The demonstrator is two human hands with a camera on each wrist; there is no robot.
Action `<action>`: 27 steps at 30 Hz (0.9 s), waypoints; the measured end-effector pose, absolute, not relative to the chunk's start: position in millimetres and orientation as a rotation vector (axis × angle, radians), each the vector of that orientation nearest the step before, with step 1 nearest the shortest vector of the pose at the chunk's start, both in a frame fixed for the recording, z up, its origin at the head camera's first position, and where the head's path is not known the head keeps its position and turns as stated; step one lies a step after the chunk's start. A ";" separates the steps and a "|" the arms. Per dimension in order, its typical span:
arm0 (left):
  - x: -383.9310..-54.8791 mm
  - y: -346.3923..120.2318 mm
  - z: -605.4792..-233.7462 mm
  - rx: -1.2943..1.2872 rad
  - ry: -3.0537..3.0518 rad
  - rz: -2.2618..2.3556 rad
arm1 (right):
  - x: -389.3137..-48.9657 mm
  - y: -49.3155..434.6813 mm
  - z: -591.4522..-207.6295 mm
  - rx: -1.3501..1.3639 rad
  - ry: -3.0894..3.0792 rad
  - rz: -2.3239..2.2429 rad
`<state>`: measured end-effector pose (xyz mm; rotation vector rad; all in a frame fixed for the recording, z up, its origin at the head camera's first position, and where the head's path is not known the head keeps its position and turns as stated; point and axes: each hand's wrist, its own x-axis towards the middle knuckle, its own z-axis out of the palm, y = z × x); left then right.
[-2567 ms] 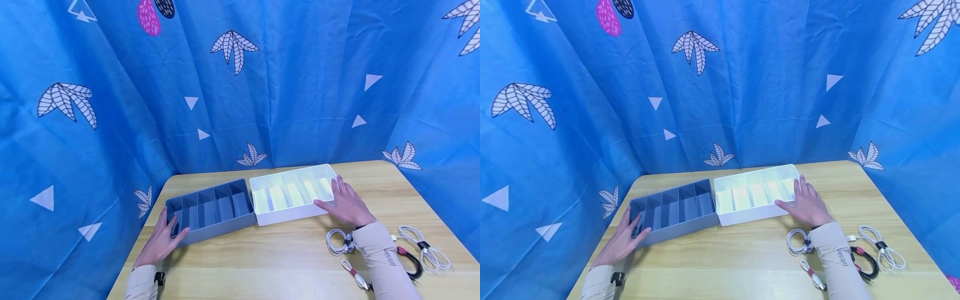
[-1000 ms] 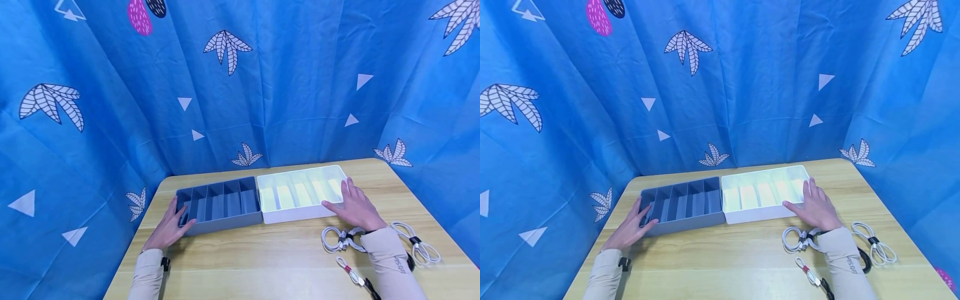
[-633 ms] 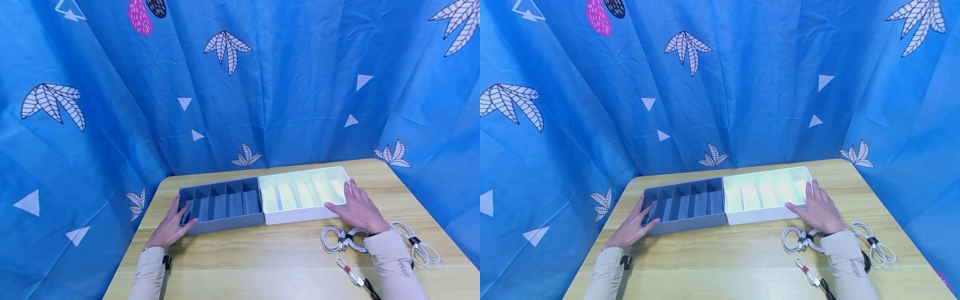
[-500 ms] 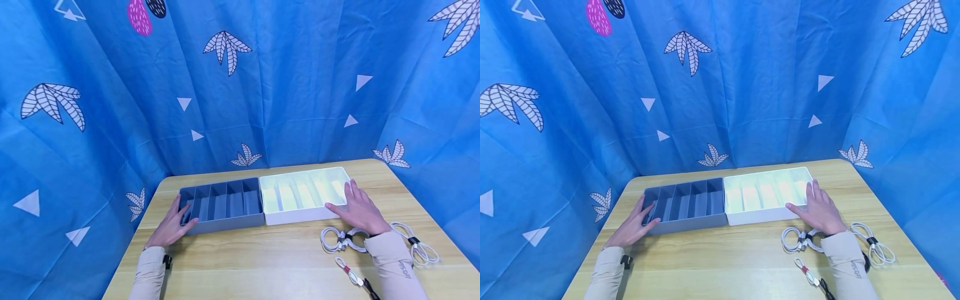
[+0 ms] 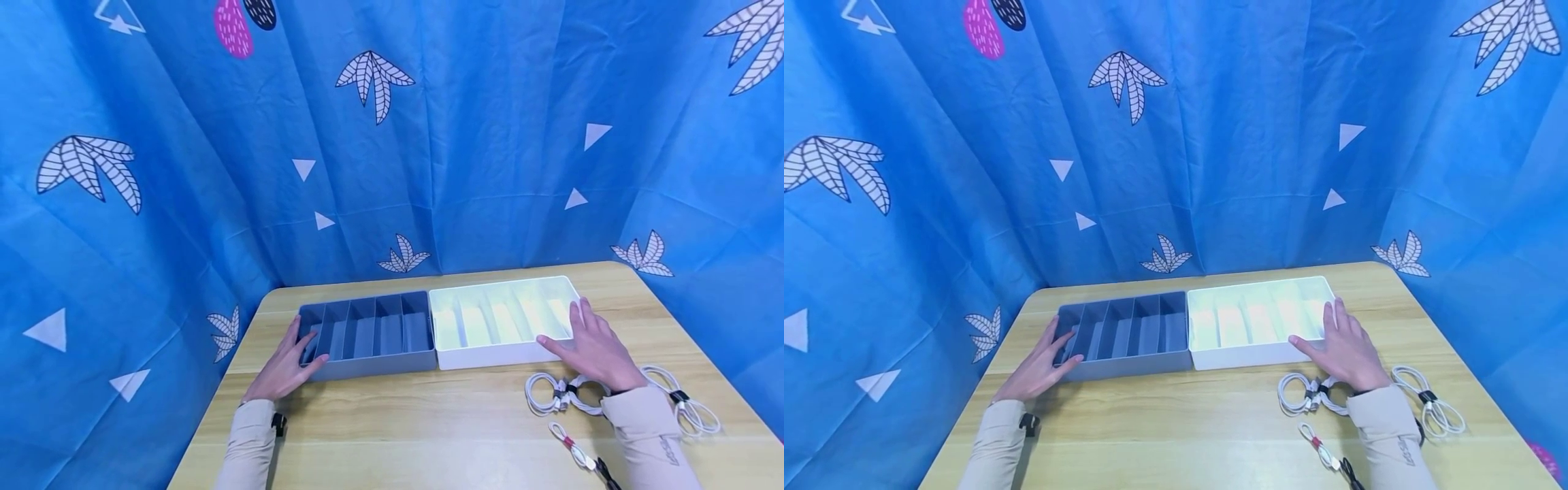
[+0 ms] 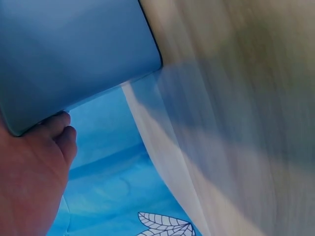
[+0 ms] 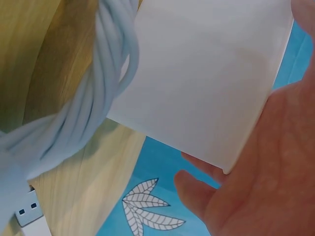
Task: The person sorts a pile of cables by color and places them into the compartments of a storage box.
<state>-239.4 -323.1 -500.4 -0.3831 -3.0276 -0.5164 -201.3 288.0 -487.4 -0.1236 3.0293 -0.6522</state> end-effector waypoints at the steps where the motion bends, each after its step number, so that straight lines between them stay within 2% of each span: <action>1: -239.8 -322.9 -500.6 -0.383 -3.026 -0.519 | -200.6 288.2 -487.3 -0.122 3.027 -0.652; 27: -248.6 -310.4 -505.0 -0.378 -2.985 -0.557 | -201.0 299.1 -487.4 -0.055 3.006 -0.663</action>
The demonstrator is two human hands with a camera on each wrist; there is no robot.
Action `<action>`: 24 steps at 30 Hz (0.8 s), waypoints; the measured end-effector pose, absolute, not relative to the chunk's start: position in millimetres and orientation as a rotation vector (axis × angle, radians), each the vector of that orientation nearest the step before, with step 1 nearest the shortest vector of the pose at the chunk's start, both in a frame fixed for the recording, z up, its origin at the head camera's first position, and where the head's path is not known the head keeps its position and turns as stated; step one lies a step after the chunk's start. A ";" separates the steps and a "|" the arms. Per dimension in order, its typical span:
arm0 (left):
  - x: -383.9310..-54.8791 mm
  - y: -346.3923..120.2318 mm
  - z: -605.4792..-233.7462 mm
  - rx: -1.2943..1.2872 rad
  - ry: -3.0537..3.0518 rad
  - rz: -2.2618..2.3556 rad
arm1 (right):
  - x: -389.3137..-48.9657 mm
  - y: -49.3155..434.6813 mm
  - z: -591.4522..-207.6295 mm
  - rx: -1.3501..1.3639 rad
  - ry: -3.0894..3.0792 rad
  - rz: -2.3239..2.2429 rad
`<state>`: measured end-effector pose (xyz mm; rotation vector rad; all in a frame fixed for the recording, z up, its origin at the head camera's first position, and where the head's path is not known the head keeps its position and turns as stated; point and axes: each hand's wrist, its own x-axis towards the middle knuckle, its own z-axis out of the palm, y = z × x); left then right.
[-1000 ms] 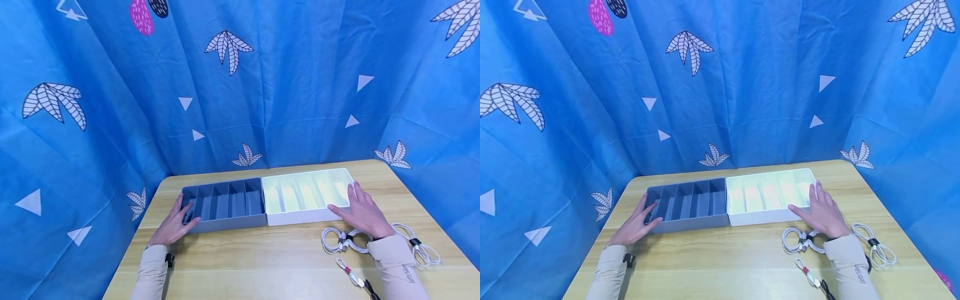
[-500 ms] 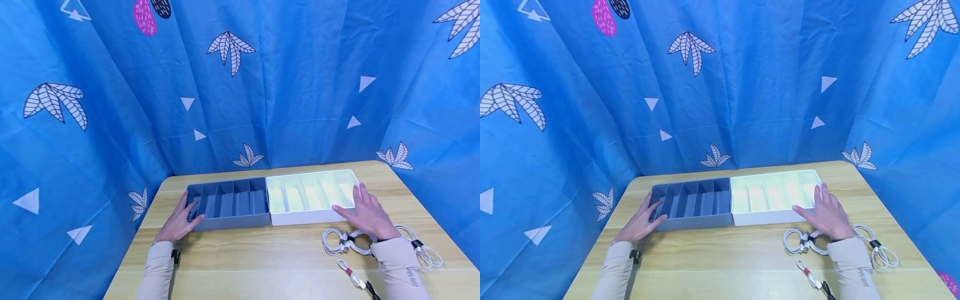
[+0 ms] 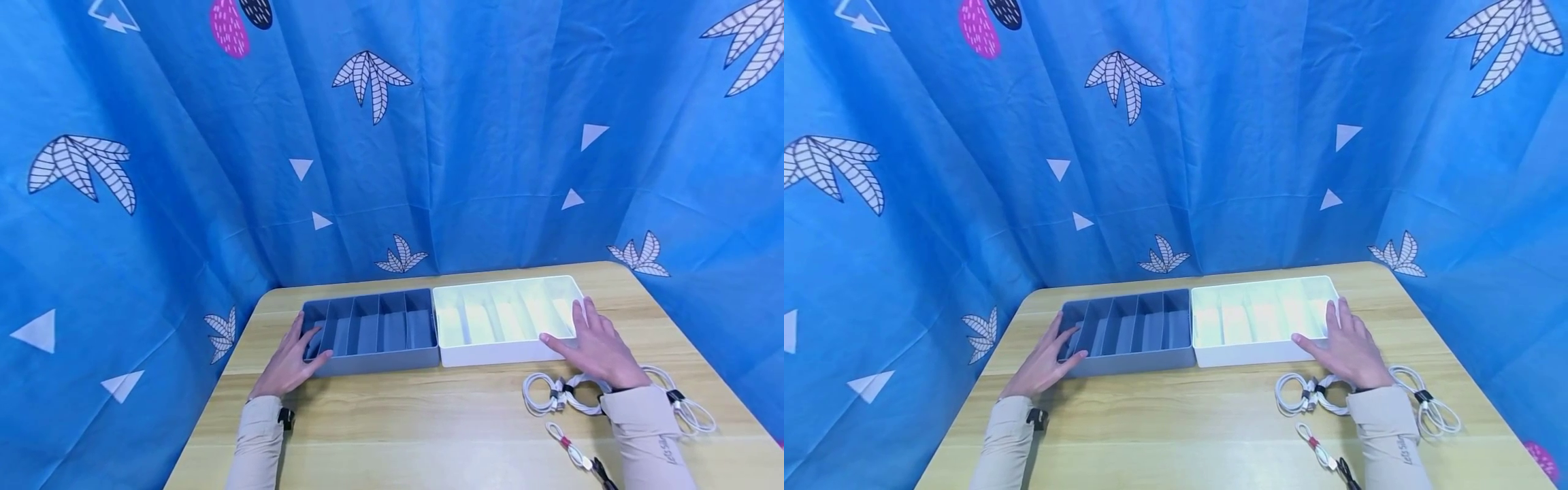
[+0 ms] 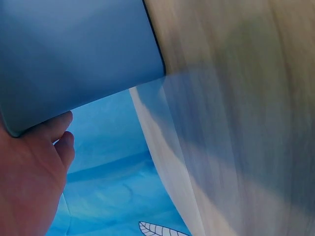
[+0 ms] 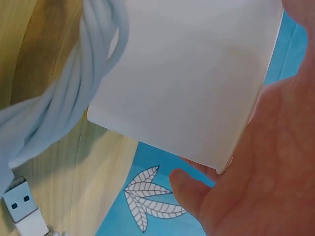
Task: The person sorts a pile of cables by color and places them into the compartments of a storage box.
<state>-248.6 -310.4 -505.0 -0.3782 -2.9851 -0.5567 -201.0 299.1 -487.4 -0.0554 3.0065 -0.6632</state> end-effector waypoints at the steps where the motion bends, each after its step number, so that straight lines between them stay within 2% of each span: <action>1: -248.2 -310.8 -505.0 -0.378 -2.985 -0.556 | -201.3 298.5 -487.6 -0.054 3.003 -0.660; 16: -244.7 -315.8 -502.2 -0.379 -2.967 -0.480 | -198.3 294.4 -480.9 -0.064 2.982 -0.660; 24: -236.8 -326.0 -501.7 -0.272 -2.965 -0.435 | -197.6 294.0 -480.7 -0.088 2.972 -0.665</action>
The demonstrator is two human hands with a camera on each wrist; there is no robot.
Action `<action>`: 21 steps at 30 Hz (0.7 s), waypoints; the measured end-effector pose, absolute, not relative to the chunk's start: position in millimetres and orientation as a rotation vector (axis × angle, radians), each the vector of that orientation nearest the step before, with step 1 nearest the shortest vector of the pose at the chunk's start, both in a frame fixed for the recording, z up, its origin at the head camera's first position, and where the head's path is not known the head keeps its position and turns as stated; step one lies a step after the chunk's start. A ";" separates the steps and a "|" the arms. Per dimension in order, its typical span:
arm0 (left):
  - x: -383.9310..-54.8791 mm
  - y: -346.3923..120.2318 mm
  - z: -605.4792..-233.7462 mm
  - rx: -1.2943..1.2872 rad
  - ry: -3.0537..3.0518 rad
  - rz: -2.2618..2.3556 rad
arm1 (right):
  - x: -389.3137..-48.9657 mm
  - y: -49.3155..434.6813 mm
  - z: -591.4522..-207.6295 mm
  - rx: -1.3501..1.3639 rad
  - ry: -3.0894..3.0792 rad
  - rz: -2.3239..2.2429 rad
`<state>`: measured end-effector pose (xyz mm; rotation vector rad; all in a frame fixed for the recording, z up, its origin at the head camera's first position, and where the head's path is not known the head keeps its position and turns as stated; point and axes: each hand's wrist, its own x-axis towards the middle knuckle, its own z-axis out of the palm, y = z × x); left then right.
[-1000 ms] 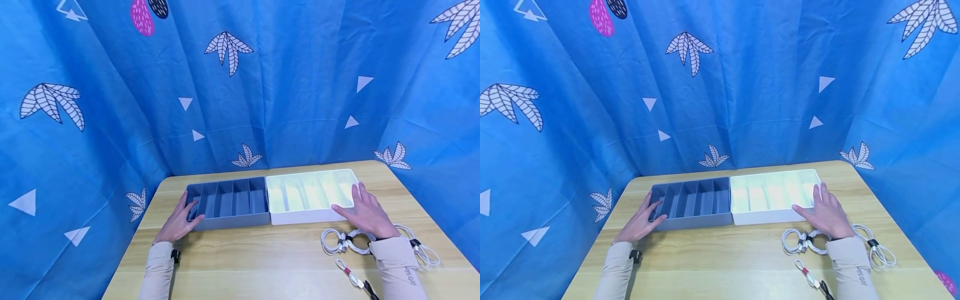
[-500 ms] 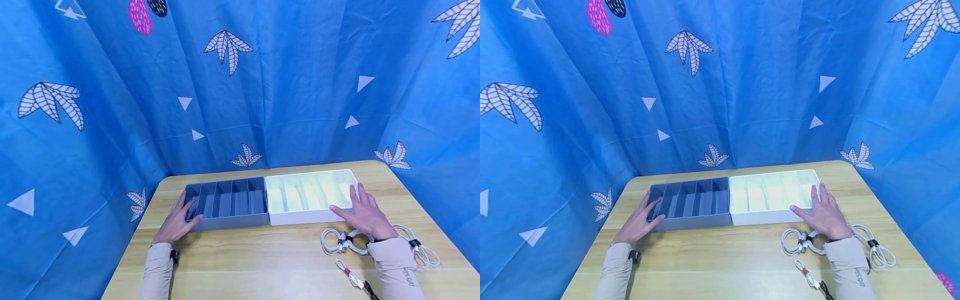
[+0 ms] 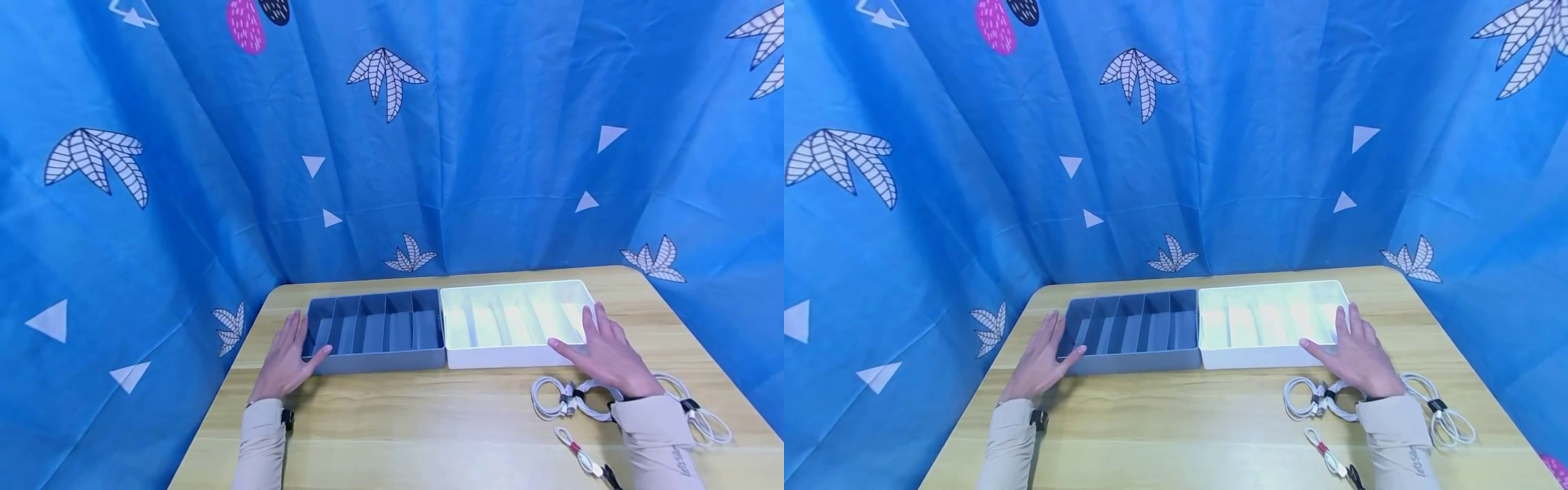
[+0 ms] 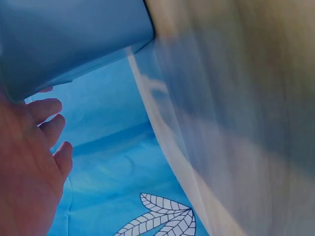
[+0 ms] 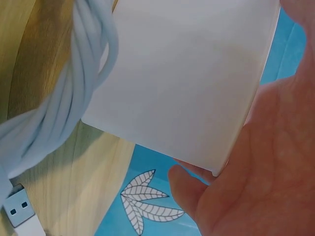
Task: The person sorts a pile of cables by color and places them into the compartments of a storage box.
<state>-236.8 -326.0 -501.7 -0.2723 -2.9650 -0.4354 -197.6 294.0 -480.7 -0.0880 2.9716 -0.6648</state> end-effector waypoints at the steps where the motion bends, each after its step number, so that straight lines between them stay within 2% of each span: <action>1: -237.3 -326.4 -501.5 -0.273 -2.961 -0.439 | -197.5 294.6 -481.0 -0.089 2.971 -0.663; 21: -244.2 -329.4 -507.1 -0.252 -2.995 -0.455 | -197.5 297.5 -484.0 -0.110 2.978 -0.658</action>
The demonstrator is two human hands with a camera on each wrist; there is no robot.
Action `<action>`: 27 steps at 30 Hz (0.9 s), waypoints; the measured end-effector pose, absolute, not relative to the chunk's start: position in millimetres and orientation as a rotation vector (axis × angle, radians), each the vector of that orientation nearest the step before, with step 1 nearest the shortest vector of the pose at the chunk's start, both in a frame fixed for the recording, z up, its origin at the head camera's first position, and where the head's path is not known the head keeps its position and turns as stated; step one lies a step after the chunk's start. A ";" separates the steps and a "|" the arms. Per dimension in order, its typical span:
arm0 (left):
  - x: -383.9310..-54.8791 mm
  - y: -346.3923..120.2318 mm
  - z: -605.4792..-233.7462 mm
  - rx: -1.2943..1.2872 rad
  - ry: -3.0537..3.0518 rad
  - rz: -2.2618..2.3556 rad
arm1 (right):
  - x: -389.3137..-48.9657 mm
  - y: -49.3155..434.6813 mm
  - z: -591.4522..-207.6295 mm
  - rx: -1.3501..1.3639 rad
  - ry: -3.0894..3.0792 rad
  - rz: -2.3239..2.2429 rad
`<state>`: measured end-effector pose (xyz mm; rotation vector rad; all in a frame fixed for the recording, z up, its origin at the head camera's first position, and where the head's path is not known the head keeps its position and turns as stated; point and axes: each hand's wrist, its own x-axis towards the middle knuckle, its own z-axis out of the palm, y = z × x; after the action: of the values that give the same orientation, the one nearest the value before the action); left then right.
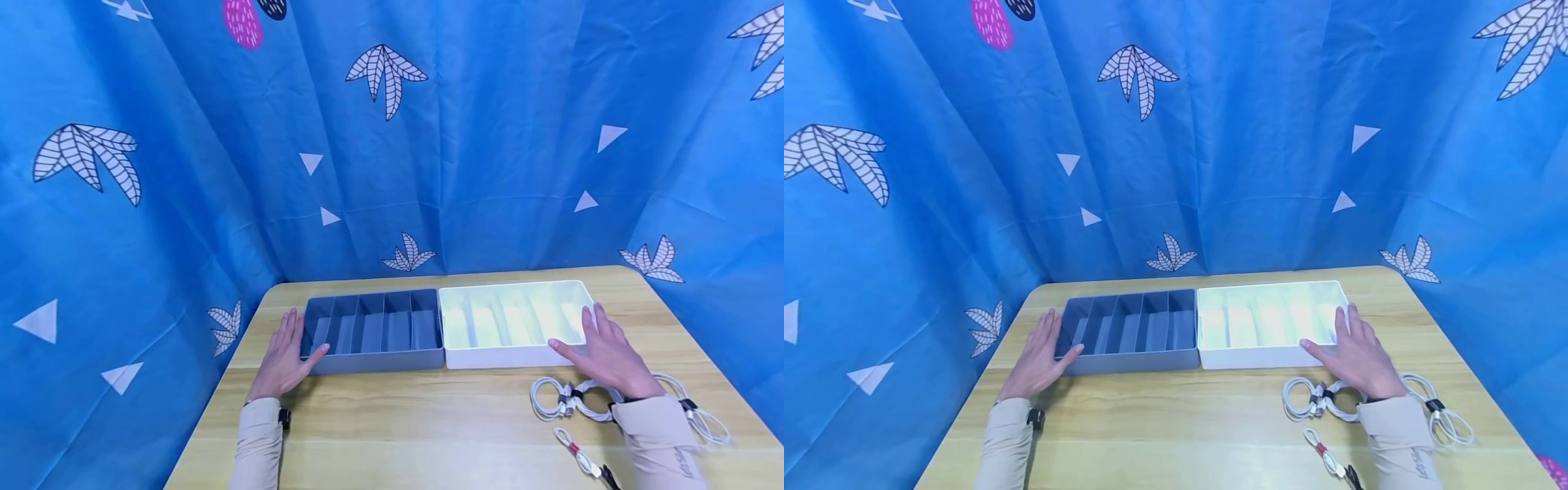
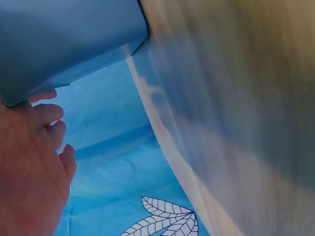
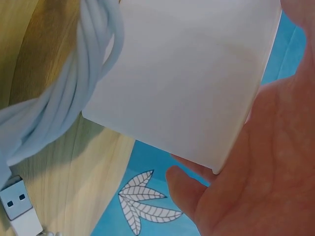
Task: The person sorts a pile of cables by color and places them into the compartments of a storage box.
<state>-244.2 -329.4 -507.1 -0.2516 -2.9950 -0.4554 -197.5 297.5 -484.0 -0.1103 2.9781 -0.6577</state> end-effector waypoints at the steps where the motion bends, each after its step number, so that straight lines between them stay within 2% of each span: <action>1: -244.0 -329.9 -506.9 -0.248 -2.997 -0.457 | -198.0 296.6 -483.6 -0.108 2.977 -0.654; 27: -251.2 -329.1 -511.0 -0.270 -2.990 -0.528 | -202.4 295.2 -480.8 -0.073 3.014 -0.744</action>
<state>-251.2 -329.1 -511.0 -0.2703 -2.9896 -0.5278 -202.4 295.2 -480.8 -0.0725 3.0145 -0.7435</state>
